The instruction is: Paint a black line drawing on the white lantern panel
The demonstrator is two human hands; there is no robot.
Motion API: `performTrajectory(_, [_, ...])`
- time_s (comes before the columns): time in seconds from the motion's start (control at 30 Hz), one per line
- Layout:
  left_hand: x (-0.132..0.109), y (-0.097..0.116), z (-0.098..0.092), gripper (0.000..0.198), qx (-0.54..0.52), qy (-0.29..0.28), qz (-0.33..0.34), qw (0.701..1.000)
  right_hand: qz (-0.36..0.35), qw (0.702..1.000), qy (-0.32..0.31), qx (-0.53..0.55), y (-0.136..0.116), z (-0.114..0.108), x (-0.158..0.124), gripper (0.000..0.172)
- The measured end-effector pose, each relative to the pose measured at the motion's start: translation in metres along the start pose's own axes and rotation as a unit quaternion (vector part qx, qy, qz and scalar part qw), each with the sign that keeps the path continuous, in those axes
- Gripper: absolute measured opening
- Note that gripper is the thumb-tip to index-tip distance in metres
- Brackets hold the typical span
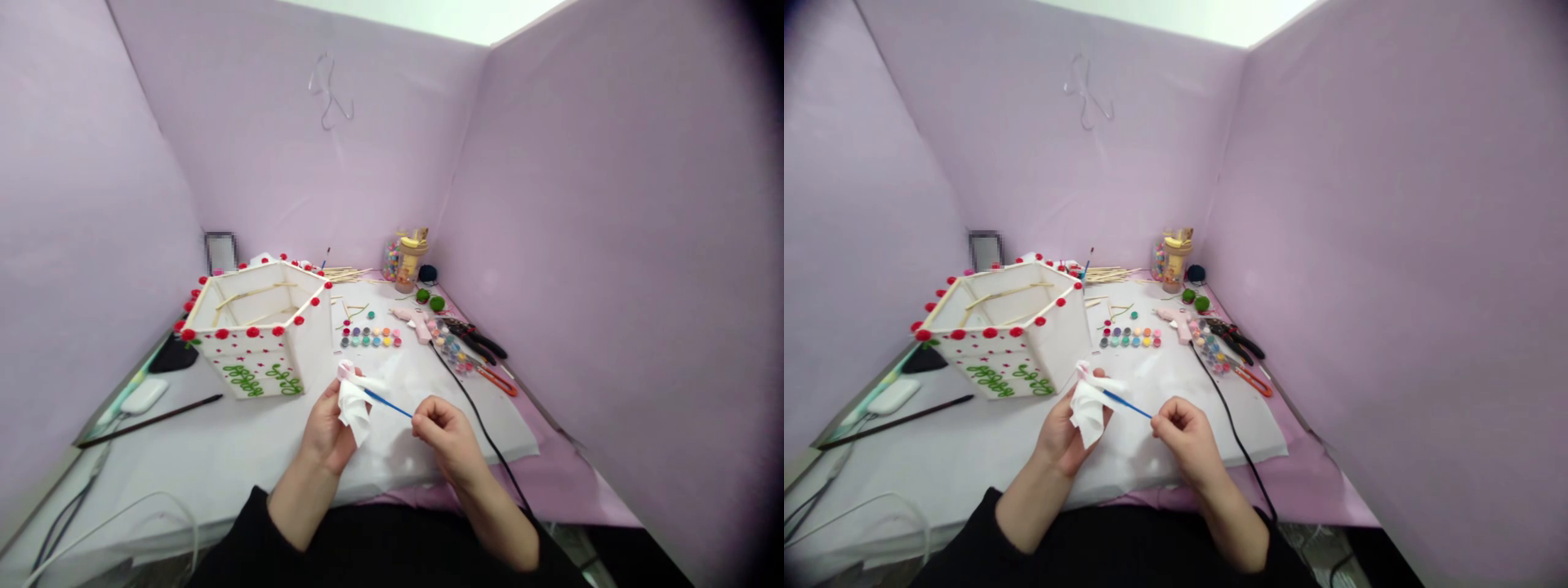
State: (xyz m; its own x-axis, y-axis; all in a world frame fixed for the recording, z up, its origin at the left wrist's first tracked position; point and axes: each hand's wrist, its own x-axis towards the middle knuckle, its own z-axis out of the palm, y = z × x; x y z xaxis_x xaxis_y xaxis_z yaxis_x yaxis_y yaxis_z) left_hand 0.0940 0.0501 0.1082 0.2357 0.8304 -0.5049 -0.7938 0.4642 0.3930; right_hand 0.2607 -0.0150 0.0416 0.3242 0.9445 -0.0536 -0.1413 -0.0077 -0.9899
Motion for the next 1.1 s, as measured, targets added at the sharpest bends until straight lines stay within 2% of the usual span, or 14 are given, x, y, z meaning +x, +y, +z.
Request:
performTrajectory(0.5, [0.005, 0.001, -0.013, 0.016, 0.026, -0.093, 0.005, 0.995, 0.029, 0.998, -0.033, 0.054, -0.001, -0.003, -0.003, 0.021])
performTrajectory(0.67, [0.006, 0.009, -0.011, 0.017, 0.024, -0.086, 0.02, 0.996, 0.018, 0.997, -0.027, 0.067, 0.001, -0.008, -0.003, 0.023])
performTrajectory(0.77, [0.006, 0.011, -0.01, 0.025, 0.021, -0.071, 0.019, 0.997, 0.009, 0.996, -0.027, 0.08, 0.0, -0.009, -0.002, 0.027])
performTrajectory(0.87, [0.007, 0.006, -0.012, 0.029, 0.018, -0.065, 0.006, 0.998, 0.008, 0.996, -0.034, 0.086, -0.002, -0.005, -0.002, 0.028])
performTrajectory(1.1, [0.008, -0.004, -0.018, 0.019, 0.015, -0.084, -0.027, 0.996, 0.01, 0.996, -0.036, 0.079, 0.0, 0.005, 0.0, 0.026])
